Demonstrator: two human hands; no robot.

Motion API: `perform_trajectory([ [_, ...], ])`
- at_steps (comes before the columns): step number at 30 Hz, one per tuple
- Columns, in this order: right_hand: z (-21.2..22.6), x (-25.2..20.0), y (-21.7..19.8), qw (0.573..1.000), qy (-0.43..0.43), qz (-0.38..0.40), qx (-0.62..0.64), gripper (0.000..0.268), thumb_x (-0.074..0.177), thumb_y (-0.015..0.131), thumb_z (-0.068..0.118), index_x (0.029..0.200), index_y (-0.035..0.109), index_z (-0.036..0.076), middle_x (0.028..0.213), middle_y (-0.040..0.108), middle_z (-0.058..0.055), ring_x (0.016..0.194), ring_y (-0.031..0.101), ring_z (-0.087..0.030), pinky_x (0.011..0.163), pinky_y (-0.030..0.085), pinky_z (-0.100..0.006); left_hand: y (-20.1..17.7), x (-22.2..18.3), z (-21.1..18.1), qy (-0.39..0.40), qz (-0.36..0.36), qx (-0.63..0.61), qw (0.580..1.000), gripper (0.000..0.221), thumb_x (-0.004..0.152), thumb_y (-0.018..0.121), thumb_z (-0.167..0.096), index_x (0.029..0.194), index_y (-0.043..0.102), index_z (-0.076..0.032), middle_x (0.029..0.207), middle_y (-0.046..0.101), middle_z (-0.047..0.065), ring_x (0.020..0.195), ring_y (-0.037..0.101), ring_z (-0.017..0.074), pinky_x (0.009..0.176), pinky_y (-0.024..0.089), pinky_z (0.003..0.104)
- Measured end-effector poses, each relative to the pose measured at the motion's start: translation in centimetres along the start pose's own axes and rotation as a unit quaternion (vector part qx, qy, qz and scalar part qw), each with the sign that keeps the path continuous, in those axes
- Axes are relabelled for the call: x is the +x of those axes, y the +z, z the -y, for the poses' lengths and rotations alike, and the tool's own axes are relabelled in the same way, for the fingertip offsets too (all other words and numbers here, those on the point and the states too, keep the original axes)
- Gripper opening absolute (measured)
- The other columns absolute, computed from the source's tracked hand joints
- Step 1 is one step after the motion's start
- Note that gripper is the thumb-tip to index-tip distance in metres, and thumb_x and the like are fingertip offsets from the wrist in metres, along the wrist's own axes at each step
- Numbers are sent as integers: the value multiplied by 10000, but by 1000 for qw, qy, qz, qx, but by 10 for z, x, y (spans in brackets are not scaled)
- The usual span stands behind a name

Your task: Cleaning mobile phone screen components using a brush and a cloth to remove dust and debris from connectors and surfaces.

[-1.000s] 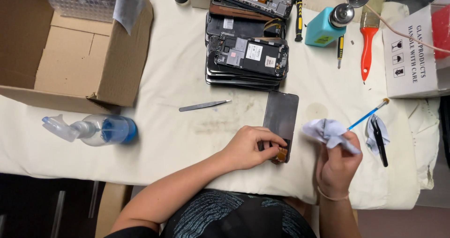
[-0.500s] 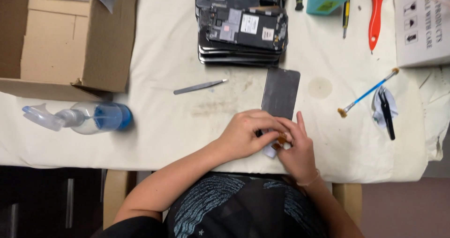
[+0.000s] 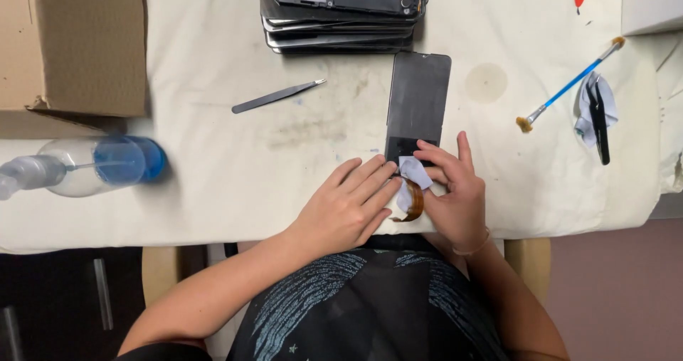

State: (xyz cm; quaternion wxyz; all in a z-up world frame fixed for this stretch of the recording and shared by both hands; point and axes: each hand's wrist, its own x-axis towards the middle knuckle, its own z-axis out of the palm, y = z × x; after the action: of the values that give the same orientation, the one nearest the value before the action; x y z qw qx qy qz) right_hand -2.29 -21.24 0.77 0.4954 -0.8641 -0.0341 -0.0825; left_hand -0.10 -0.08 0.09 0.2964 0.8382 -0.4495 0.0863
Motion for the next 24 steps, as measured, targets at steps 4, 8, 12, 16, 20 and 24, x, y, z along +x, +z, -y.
perform_trajectory([
  [4,-4,-1,-5,1000,18,0,7,346,818,814,-56,1124,685,41,872,794,-66,1151,718,-251,1303,140,-520,8,-3,-2,-10,5,20,1000,384,1032,552,-270,1306,624,-12,1342,639,222,1338,568,352,1128,422,525],
  [8,-3,3,-13,1000,-7,-3,16,366,781,843,-58,1095,674,28,816,774,-100,1026,745,-264,1285,189,-564,15,-5,-1,-8,7,49,999,379,1036,503,-300,1290,618,-44,1334,639,212,1321,583,350,1119,432,538],
  [12,-3,2,-14,999,-27,-2,25,372,756,860,-64,1054,650,8,817,767,-115,975,746,-287,1275,217,-584,12,-4,-3,-6,8,48,999,386,1047,468,-285,1337,599,-66,1344,629,205,1330,574,355,1118,433,540],
  [16,-9,0,-9,997,-46,-26,48,380,767,867,-52,1011,583,14,822,723,-83,928,716,-236,1269,282,-583,10,-2,-2,-7,5,24,1000,350,1043,481,-246,1309,627,-71,1332,633,225,1310,584,375,1107,435,559],
  [20,0,4,-9,991,-80,-46,93,366,761,850,-141,952,580,17,901,650,-107,900,690,-255,1270,265,-650,12,-4,-2,-9,10,40,999,377,1037,475,-257,1333,624,-77,1343,633,205,1319,579,358,1125,424,541],
  [24,13,4,-17,990,-72,-34,115,384,749,858,-104,936,545,16,874,626,-82,897,710,-243,1278,285,-624,11,-1,-1,-8,16,34,999,383,1034,478,-262,1330,629,-73,1335,636,205,1313,582,359,1130,422,542],
])
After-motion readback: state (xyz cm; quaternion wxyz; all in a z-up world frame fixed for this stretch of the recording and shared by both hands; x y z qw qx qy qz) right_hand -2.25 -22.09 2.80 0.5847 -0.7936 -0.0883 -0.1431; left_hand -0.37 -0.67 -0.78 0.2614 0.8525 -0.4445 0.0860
